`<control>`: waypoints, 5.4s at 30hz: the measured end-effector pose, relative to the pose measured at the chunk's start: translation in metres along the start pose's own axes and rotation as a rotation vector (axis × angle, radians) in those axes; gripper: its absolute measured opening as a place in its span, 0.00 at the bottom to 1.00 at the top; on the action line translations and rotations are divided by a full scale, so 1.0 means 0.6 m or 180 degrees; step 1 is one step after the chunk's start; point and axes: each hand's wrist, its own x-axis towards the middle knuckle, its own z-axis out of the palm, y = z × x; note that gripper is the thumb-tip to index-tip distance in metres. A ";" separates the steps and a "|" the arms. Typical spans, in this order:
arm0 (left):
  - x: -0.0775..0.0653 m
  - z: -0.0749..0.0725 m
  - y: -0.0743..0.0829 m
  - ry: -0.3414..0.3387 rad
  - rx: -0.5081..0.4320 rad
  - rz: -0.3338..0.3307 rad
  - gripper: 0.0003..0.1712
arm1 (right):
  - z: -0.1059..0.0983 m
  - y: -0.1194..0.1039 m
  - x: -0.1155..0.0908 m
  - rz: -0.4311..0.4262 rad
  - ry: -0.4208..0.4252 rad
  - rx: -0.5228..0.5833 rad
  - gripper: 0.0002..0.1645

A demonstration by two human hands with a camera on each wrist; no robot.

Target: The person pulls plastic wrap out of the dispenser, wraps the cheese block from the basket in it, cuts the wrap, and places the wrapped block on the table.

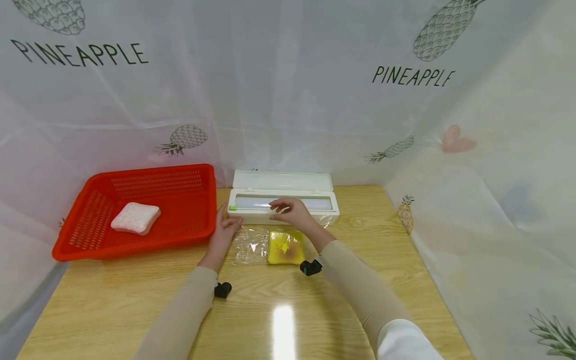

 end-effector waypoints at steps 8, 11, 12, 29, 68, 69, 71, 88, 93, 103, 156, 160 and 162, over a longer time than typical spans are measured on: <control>0.025 -0.004 0.006 -0.0034 -0.0231 0.0344 0.35 | 0.062 0.022 0.070 0.0073 -0.0032 -0.0289 0.20; 0.035 -0.004 0.000 -0.0012 -0.0385 0.0525 0.34 | 0.083 0.022 0.089 0.0132 -0.0042 -0.0442 0.18; 0.037 -0.005 -0.001 -0.0040 -0.0459 0.0586 0.35 | 0.089 0.022 0.094 0.0141 -0.0041 -0.0485 0.18; 0.060 -0.006 -0.029 0.0023 -0.0456 0.0648 0.33 | 0.140 0.020 0.137 -0.0038 0.0090 -0.2383 0.16; 0.054 -0.009 -0.026 -0.0029 -0.0431 0.0601 0.34 | 0.101 0.023 0.114 -0.0174 -0.0303 -0.2585 0.13; 0.055 -0.010 -0.029 -0.0025 -0.0459 0.0582 0.34 | 0.098 0.025 0.112 -0.0171 -0.0297 -0.2598 0.13; 0.056 -0.010 -0.031 -0.0018 -0.0459 0.0549 0.34 | 0.090 0.028 0.107 -0.0150 -0.0278 -0.2595 0.13; 0.051 0.006 -0.028 -0.0112 -0.0915 0.0655 0.33 | 0.021 0.048 0.062 0.0021 -0.0157 -0.2433 0.10; 0.051 0.005 -0.031 -0.0186 -0.0956 0.0676 0.33 | -0.010 0.060 0.044 0.0047 -0.0088 -0.2396 0.10; 0.045 0.000 -0.023 -0.0123 -0.0826 0.0585 0.33 | -0.053 0.068 0.018 0.0059 -0.0097 -0.2344 0.10; 0.046 0.004 -0.025 -0.0149 -0.0874 0.0754 0.32 | -0.213 0.113 -0.085 0.0319 0.0421 -0.2054 0.07; 0.045 0.002 -0.024 -0.0162 -0.0919 0.0838 0.32 | -0.222 0.118 -0.092 0.0353 0.0475 -0.2051 0.07; 0.045 0.002 -0.025 -0.0161 -0.0927 0.0864 0.32 | -0.225 0.119 -0.094 0.0358 0.0475 -0.1997 0.08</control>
